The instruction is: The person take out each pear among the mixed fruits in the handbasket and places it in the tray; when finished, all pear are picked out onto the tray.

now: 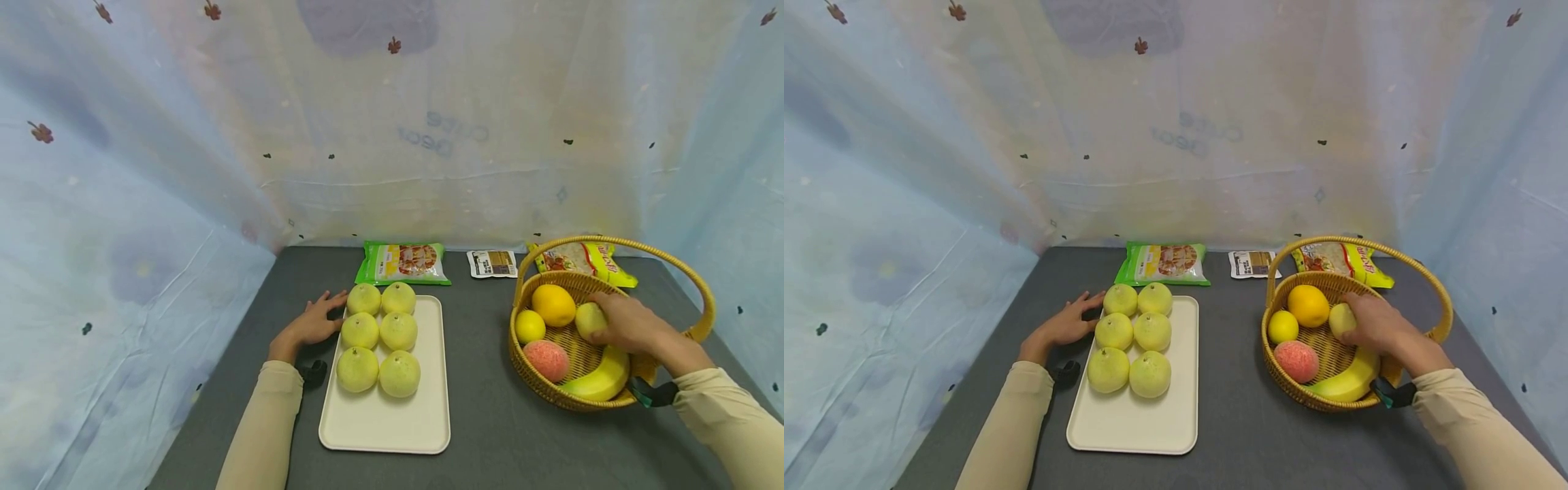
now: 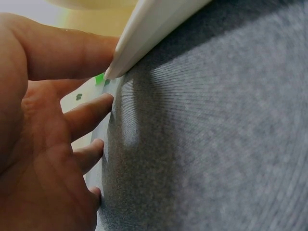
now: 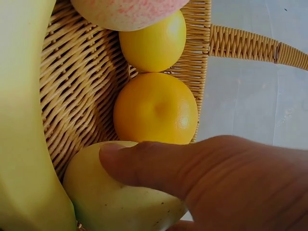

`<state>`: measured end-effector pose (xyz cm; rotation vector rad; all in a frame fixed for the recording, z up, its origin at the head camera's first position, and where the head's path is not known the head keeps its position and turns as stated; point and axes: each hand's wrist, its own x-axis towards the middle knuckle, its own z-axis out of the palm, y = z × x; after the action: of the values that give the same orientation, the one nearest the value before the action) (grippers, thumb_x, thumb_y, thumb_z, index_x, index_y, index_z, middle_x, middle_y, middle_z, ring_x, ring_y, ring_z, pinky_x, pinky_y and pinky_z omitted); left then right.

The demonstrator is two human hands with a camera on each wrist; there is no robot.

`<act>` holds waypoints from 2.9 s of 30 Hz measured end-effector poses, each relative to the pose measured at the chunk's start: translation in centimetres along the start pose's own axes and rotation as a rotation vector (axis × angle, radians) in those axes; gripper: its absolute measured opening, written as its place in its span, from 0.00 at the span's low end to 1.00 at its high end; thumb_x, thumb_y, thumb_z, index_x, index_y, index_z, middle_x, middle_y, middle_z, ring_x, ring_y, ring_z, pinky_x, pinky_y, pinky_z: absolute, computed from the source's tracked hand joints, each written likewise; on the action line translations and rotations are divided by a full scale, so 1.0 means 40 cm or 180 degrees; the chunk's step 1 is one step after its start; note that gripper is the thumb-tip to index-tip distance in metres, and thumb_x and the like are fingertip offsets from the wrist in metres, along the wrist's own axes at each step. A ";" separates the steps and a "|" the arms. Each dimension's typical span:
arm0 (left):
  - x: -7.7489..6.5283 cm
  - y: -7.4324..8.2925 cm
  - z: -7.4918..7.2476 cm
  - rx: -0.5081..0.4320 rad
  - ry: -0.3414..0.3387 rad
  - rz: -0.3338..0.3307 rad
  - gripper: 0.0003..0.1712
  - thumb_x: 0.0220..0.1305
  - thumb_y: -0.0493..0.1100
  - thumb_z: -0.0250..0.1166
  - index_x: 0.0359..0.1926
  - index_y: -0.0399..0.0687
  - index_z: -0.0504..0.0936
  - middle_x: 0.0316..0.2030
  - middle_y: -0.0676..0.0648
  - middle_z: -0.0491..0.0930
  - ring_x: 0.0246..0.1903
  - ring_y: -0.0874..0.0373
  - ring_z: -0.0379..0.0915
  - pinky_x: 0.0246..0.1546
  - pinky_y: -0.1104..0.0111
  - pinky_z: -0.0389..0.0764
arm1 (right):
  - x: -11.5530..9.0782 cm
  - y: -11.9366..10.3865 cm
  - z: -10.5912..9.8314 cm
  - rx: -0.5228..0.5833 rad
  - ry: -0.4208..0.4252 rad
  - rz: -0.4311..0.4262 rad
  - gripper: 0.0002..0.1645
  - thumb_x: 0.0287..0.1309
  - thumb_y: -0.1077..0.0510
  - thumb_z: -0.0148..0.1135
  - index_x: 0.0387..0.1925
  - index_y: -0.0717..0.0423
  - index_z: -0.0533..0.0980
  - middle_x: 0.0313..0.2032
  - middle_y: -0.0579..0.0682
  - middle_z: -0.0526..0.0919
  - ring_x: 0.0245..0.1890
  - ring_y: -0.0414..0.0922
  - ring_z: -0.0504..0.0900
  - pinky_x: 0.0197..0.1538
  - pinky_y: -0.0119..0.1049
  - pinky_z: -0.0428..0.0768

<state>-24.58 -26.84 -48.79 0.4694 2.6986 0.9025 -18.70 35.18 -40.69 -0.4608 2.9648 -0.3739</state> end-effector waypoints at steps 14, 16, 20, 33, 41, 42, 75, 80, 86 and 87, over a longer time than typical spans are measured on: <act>0.003 0.003 0.003 0.0001 -0.0013 -0.0036 0.38 0.82 0.45 0.59 0.87 0.45 0.61 0.87 0.38 0.55 0.87 0.30 0.31 0.81 0.26 0.28 | -0.046 -0.047 -0.031 0.0038 0.0304 0.0059 0.44 0.56 0.49 0.82 0.67 0.69 0.76 0.53 0.70 0.85 0.40 0.55 0.82 0.35 0.43 0.76; 0.003 0.002 0.003 0.0009 -0.0010 -0.0033 0.38 0.82 0.45 0.60 0.87 0.45 0.61 0.87 0.38 0.55 0.87 0.30 0.31 0.81 0.26 0.28 | -0.060 -0.063 -0.035 0.0076 0.0421 0.0030 0.45 0.57 0.49 0.82 0.69 0.69 0.75 0.56 0.72 0.84 0.40 0.55 0.82 0.35 0.42 0.76; 0.004 0.001 0.003 0.0022 -0.0020 -0.0035 0.38 0.82 0.45 0.60 0.86 0.45 0.62 0.87 0.38 0.55 0.87 0.29 0.32 0.80 0.25 0.29 | -0.094 -0.102 -0.037 0.0232 0.0622 0.0068 0.50 0.58 0.50 0.82 0.73 0.69 0.70 0.58 0.73 0.83 0.35 0.50 0.82 0.32 0.39 0.75; 0.006 -0.015 0.006 -0.0049 0.0023 0.0006 0.39 0.81 0.48 0.60 0.86 0.47 0.63 0.87 0.38 0.55 0.87 0.30 0.31 0.80 0.26 0.28 | -0.137 -0.279 0.017 0.1031 0.1265 -0.0899 0.45 0.50 0.57 0.89 0.70 0.44 0.79 0.58 0.47 0.87 0.45 0.31 0.83 0.47 0.23 0.86; 0.005 -0.012 0.002 -0.0085 0.0021 0.0014 0.39 0.81 0.49 0.60 0.86 0.45 0.63 0.86 0.37 0.55 0.87 0.28 0.31 0.80 0.25 0.27 | -0.120 -0.369 0.097 0.1863 0.0824 -0.1301 0.44 0.55 0.60 0.86 0.72 0.44 0.78 0.63 0.47 0.85 0.51 0.37 0.86 0.54 0.30 0.89; 0.006 -0.013 0.002 -0.0081 0.0017 -0.0001 0.39 0.81 0.49 0.60 0.86 0.46 0.62 0.87 0.37 0.55 0.87 0.28 0.30 0.80 0.25 0.27 | -0.117 -0.378 0.105 0.1900 0.0777 -0.1349 0.44 0.56 0.59 0.86 0.72 0.42 0.77 0.63 0.47 0.85 0.51 0.37 0.86 0.54 0.31 0.89; 0.013 0.008 -0.011 0.0032 -0.0019 -0.0130 0.39 0.81 0.47 0.60 0.87 0.46 0.61 0.87 0.39 0.55 0.88 0.31 0.31 0.82 0.27 0.29 | -0.039 -0.613 0.312 0.2731 -0.0102 -0.2348 0.39 0.63 0.56 0.82 0.72 0.52 0.74 0.66 0.50 0.83 0.64 0.41 0.83 0.62 0.42 0.89; 0.011 0.011 -0.013 0.0040 -0.0012 -0.0132 0.39 0.81 0.47 0.60 0.87 0.46 0.62 0.87 0.39 0.55 0.88 0.31 0.32 0.82 0.27 0.30 | -0.029 -0.645 0.340 0.2619 0.0020 -0.2456 0.40 0.63 0.55 0.82 0.72 0.53 0.73 0.67 0.50 0.82 0.64 0.40 0.83 0.60 0.41 0.90; 0.009 0.003 -0.007 0.0070 -0.0015 -0.0099 0.39 0.81 0.47 0.60 0.86 0.47 0.62 0.87 0.38 0.56 0.87 0.30 0.32 0.81 0.26 0.30 | -0.024 -0.690 0.368 0.2324 0.0197 -0.2600 0.40 0.66 0.53 0.80 0.74 0.49 0.72 0.68 0.49 0.81 0.64 0.40 0.81 0.61 0.36 0.88; 0.008 0.002 -0.006 0.0067 -0.0014 -0.0090 0.39 0.81 0.47 0.60 0.86 0.47 0.62 0.87 0.38 0.56 0.88 0.30 0.32 0.81 0.27 0.30 | -0.023 -0.696 0.372 0.2262 0.0240 -0.2638 0.40 0.66 0.53 0.80 0.74 0.49 0.72 0.67 0.48 0.81 0.65 0.40 0.81 0.63 0.37 0.87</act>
<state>-24.94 -26.78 -48.62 0.4359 2.7064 0.8652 -7.66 6.43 -47.70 -1.5259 2.2875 -1.4437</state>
